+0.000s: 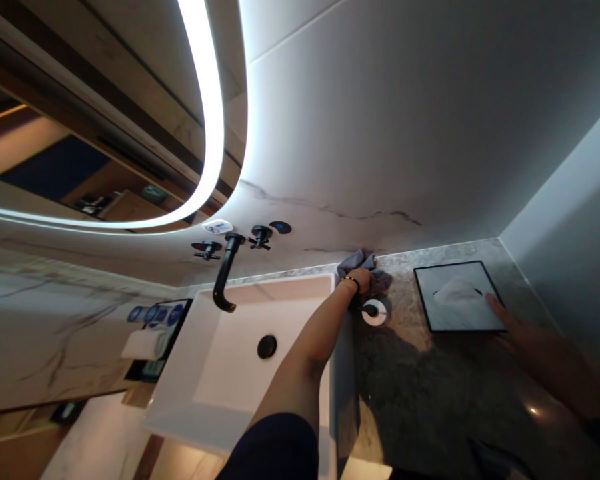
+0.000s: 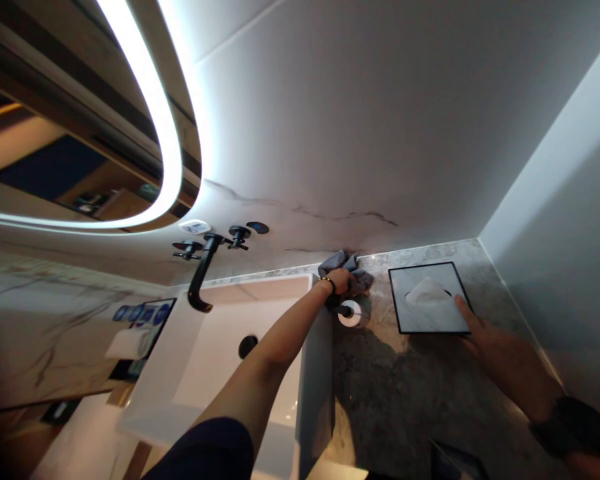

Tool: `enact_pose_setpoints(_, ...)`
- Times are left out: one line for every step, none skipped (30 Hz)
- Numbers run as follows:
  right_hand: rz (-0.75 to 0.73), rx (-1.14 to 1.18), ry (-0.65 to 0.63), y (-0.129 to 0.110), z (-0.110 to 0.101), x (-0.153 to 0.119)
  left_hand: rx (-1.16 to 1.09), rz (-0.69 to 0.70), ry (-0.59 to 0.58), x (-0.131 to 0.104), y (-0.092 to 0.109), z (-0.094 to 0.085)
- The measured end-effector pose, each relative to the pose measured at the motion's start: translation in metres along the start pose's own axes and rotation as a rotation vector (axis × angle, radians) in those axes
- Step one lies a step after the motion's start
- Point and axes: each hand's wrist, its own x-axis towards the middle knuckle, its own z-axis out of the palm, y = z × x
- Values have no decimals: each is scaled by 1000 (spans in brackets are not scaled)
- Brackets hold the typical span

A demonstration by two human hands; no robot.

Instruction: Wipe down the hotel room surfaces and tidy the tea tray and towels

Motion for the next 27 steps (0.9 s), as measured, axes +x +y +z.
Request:
enact_pose_setpoints(23, -4, -9, 0, 0, 0, -5, -7, -20, -5, 3, 3)
enact_pose_setpoints(40, -4, -21, 0, 1, 1, -14, -11, -43, -11, 7, 6)
enact_pose_setpoints(51, -3, -34, -1, 1, 1, -26, -13, -61, -18, 9, 7)
enact_pose_setpoints(65, -7, -41, 0, 2, 1, -39, -15, -64, -24, 11, 6)
enact_pose_setpoints(70, -14, -37, 0, 1, 1, -54, -19, -47, -31, 11, 2)
enact_pose_setpoints(57, -21, -24, -1, 0, 1, -71, -26, -13, -38, 11, -4)
enact_pose_setpoints(33, -36, 13, -2, -2, 1, -91, -36, 38, -45, 9, -13)
enact_pose_setpoints(0, -58, 73, -6, -6, 1, -112, -47, 98, -52, 6, -23)
enact_pose_setpoints(-35, -79, 153, -12, -11, 1, -131, -59, 157, -61, 3, -34)
enact_pose_setpoints(-71, -93, 242, -20, -17, 2, -154, -67, 221, -72, 1, -45)
enact_pose_setpoints(-107, -92, 333, -32, -23, 3, -185, -70, 294, -86, 0, -55)
enact_pose_setpoints(-148, -71, 409, -47, -28, 5, -225, -68, 382, -104, 0, -63)
enact_pose_setpoints(-196, -30, 453, -63, -31, 7, -270, -65, 484, -125, 3, -68)
enact_pose_setpoints(-259, 26, 466, -79, -33, 10, -315, -70, 596, -150, 10, -69)
enact_pose_setpoints(-322, 81, 444, -96, -32, 14, -357, -84, 706, -178, 20, -65)
enact_pose_setpoints(-373, 127, 418, -110, -29, 19, -396, -117, 796, -206, 33, -57)
enact_pose_setpoints(-411, 170, 391, -122, -24, 25, -430, -166, 851, -233, 50, -44)
enact_pose_setpoints(-436, 208, 368, -132, -17, 33, -466, -217, 869, -257, 70, -27)
enact_pose_setpoints(-449, 242, 362, -139, -10, 41, -503, -266, 852, -275, 91, -5)
enact_pose_setpoints(-456, 271, 354, -145, -3, 51, -533, -291, 804, -286, 112, 20)
enact_pose_setpoints(-454, 287, 331, -149, 4, 61, -543, -294, 735, -289, 133, 48)
enact_pose_setpoints(-442, 279, 276, -153, 10, 71, -529, -285, 658, -285, 151, 77)
enact_pose_setpoints(-421, 247, 195, -157, 15, 81, -493, -266, 584, -274, 168, 108)
enact_pose_setpoints(-398, 203, 105, -160, 18, 90, -443, -255, 519, -259, 181, 137)
enact_pose_setpoints(-381, 159, 15, -164, 20, 98, -393, -243, 460, -241, 191, 165)
enact_pose_setpoints(-371, 122, -62, -167, 21, 104, -354, -246, 408, -224, 198, 188)
enact_pose_setpoints(-366, 93, -118, -171, 21, 109, -331, -270, 372, -208, 203, 208)
